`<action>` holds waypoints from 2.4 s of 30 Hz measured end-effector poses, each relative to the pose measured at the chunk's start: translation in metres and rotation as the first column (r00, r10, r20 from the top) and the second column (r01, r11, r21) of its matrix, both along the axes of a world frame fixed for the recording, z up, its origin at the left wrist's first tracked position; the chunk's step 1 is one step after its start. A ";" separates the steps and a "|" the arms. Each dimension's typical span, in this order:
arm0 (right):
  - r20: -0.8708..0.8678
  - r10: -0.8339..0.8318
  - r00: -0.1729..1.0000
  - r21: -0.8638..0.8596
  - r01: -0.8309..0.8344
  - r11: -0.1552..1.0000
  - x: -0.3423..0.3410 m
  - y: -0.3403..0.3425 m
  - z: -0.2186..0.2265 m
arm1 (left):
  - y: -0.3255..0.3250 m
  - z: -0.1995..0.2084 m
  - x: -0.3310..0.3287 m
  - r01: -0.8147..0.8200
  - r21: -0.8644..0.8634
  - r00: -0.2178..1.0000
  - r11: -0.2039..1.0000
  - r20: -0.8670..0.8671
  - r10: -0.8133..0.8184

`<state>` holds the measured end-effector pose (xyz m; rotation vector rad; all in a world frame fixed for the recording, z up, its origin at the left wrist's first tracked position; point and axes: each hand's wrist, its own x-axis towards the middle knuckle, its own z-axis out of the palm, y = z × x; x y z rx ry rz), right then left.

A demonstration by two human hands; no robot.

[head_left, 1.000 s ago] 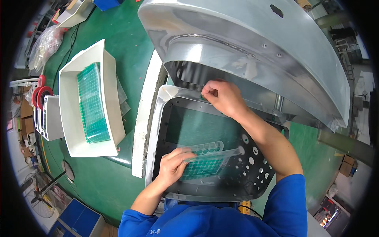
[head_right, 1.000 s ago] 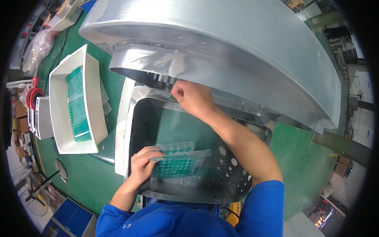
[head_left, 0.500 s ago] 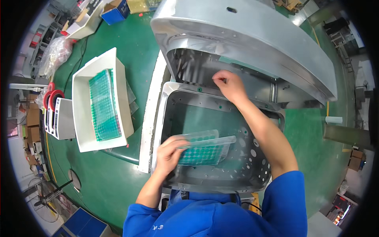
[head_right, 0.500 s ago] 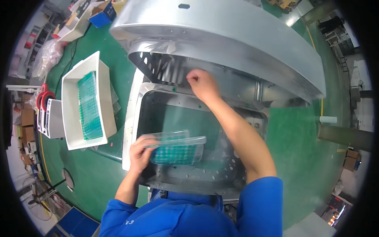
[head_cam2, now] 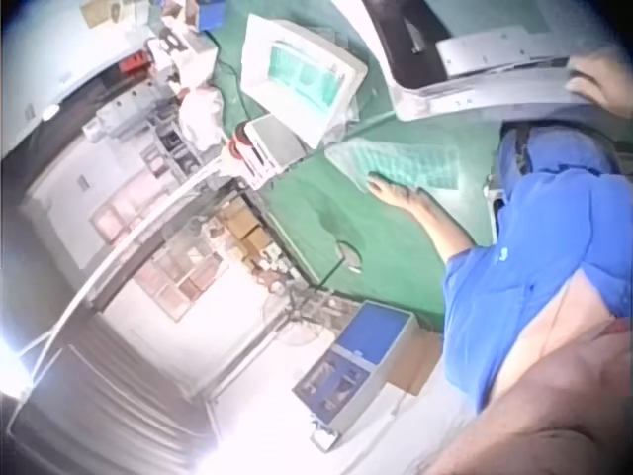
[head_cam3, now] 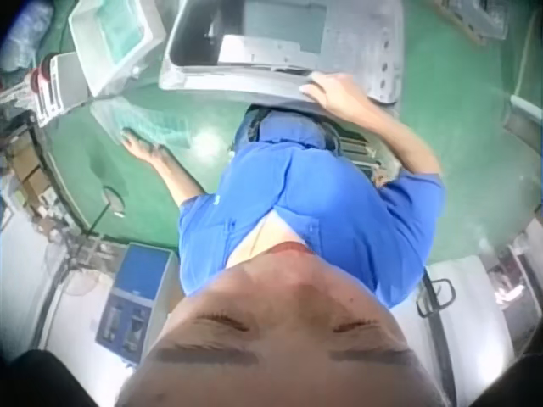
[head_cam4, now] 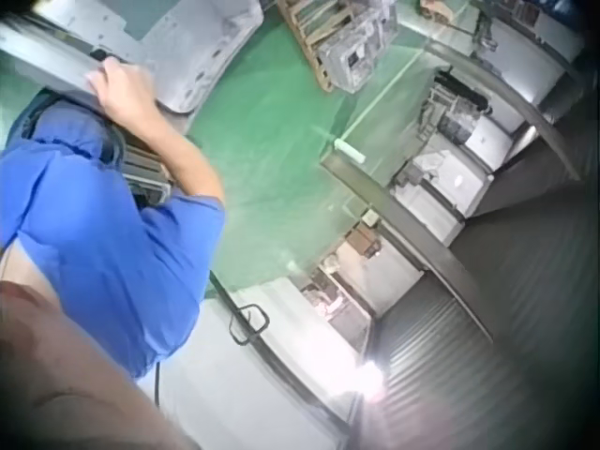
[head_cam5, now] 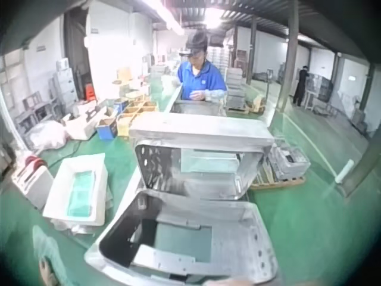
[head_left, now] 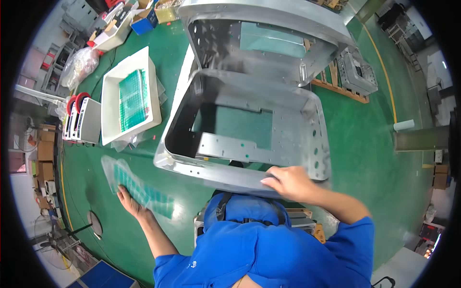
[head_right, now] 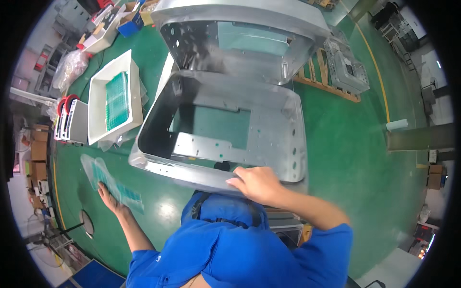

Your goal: Apply green circular stickers to the inside of a metal enclosure frame.

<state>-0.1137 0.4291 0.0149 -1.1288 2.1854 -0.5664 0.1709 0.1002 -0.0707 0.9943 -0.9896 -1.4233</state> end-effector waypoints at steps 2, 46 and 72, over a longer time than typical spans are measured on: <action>0.030 0.023 0.999 0.064 -0.025 0.998 -0.026 -0.007 0.064 | 0.000 0.004 0.006 -0.006 -0.057 1.000 0.998 -0.018 0.005; 0.035 -0.174 0.984 -0.711 0.147 0.688 -0.191 -0.088 0.046 | 0.033 0.070 -0.306 0.813 -0.171 0.565 0.556 0.460 -0.685; 0.242 -0.188 0.952 -0.466 0.284 0.838 -0.191 -0.183 -0.060 | 0.020 -0.003 -0.354 0.778 0.186 0.517 0.600 0.353 -0.780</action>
